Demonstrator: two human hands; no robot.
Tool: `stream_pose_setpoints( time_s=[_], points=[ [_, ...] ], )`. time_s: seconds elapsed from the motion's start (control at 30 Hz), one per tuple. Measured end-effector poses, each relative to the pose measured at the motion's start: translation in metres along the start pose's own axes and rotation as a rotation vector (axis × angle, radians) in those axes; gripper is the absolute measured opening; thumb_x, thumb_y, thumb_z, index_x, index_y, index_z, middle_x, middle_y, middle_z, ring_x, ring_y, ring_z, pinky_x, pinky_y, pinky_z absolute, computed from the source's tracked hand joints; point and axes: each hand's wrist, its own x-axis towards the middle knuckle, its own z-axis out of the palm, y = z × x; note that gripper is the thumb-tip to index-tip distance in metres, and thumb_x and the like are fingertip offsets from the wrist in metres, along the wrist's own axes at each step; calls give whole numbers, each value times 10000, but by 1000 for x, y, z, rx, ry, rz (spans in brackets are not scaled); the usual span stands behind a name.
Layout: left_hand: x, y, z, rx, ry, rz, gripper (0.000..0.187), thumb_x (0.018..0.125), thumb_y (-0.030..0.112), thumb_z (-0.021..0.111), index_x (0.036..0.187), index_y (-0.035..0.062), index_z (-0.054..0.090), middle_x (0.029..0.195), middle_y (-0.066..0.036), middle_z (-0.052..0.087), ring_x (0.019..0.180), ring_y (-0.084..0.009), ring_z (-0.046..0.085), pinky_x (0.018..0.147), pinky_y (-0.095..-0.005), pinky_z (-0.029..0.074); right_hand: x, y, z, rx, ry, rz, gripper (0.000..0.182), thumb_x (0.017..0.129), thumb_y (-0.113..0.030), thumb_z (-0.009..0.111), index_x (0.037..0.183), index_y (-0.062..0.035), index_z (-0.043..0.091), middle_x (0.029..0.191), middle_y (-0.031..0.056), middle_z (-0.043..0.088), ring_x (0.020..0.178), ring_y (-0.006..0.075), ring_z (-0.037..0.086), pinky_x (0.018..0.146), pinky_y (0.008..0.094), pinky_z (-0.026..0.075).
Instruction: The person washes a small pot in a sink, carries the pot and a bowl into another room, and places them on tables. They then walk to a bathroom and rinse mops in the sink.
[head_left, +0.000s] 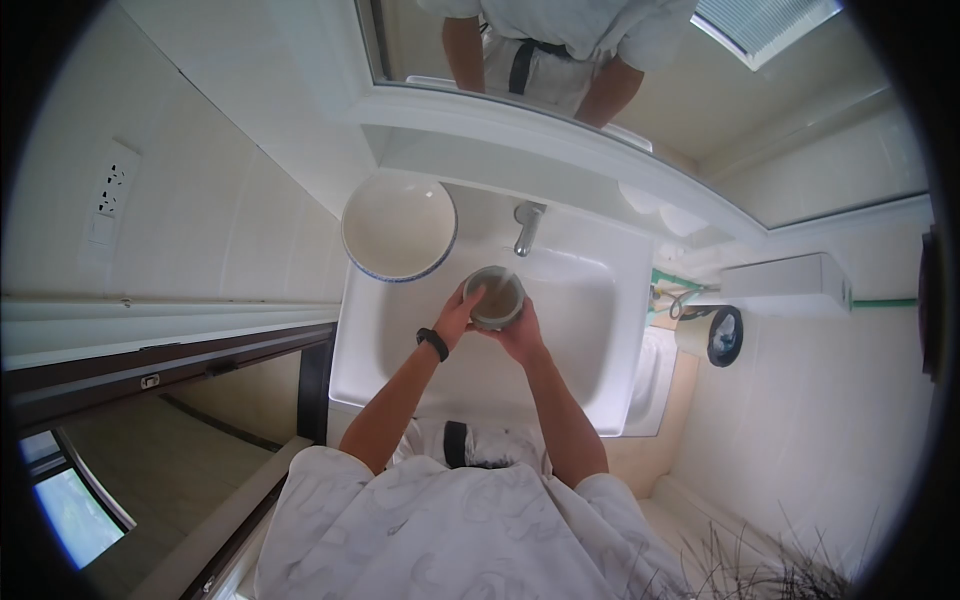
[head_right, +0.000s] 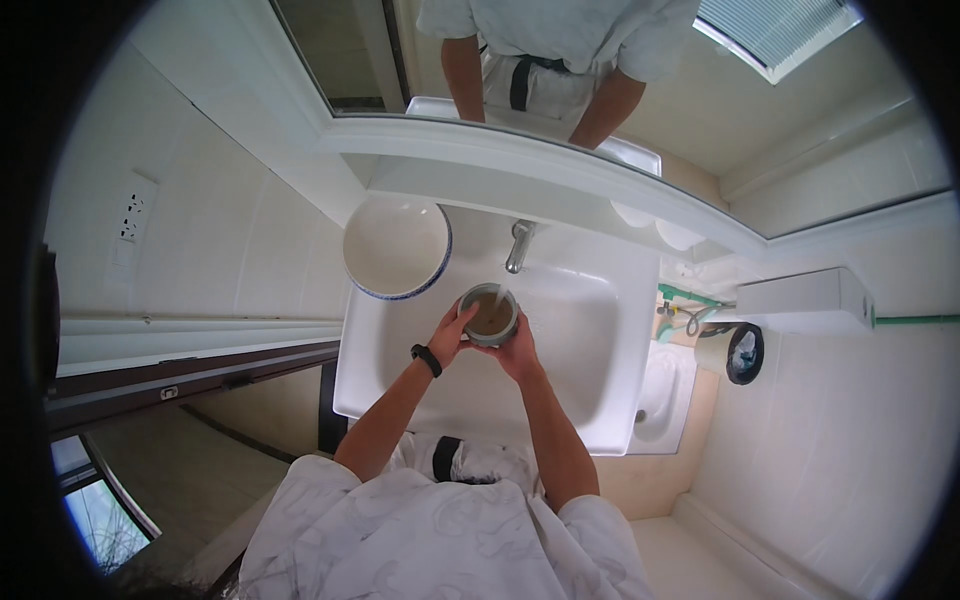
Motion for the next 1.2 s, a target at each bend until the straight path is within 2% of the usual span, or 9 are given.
stream_pose_setpoints(
  time_s=[0.1,0.2,0.3,0.43,0.47,0.57,0.9,1.1,1.2],
  points=[
    [5,-9,3,-207,-138,-88,604,979,342,528,1494,152,277,1409,-139,447,1242,-308,523,895,-456,567,3,-17,3,-82,119,76,529,1003,-391,458,1424,-86,355,1385,144,448,1239,327,514,956,553,511],
    [11,-19,11,-341,-160,-64,520,997,237,459,1480,147,289,1391,-135,460,1224,-310,541,863,-485,583,14,-16,0,-1080,524,-437,511,1016,-415,424,1318,-8,487,1270,188,547,1180,337,550,979,440,452],
    [20,-9,23,-403,-172,4,483,992,152,410,1464,134,307,1379,-137,468,1214,-314,550,847,-502,588,-2,-32,40,-1266,553,-618,527,1009,-415,428,1304,18,486,1284,246,530,1162,404,533,982,452,425],
    [21,-1,15,-305,-91,-37,477,987,101,416,1451,160,322,1375,-112,480,1165,-294,593,869,-496,580,-3,-54,39,-1362,620,-547,404,939,-323,572,1231,-45,547,1144,187,559,1004,331,580,906,434,461],
    [23,1,13,-301,-97,-28,477,987,101,416,1451,160,322,1375,-112,480,1165,-294,593,869,-496,580,-5,-58,35,-1395,650,-796,341,868,-196,675,1163,-51,583,1086,146,559,925,238,580,805,381,503],
    [26,-7,8,-131,-21,-34,558,937,33,430,1457,203,321,1370,-78,485,1177,-279,581,867,-478,581,-7,-84,62,-1041,532,-821,261,834,-92,707,1084,-56,644,944,83,649,864,157,617,573,296,507],
    [54,-3,12,162,150,-7,722,786,80,608,1461,220,392,1255,-110,566,993,-236,639,694,-354,599,2,-114,95,-1625,447,-1241,405,814,-42,641,1206,-141,629,1053,35,672,976,264,615,769,368,541],
    [41,9,7,138,97,50,704,814,56,638,1458,213,401,1215,-117,586,901,-178,652,681,-312,591,-15,-88,67,-1707,309,-1037,589,800,-31,638,1358,-177,515,1201,33,627,1075,274,573,811,397,533],
    [23,13,1,141,89,70,684,833,40,606,1460,213,393,1265,-106,538,914,-180,639,693,-310,591,-29,-55,33,-1544,488,-902,654,815,-96,678,1420,-139,434,1157,99,615,1057,255,584,804,366,522]
  ],
)
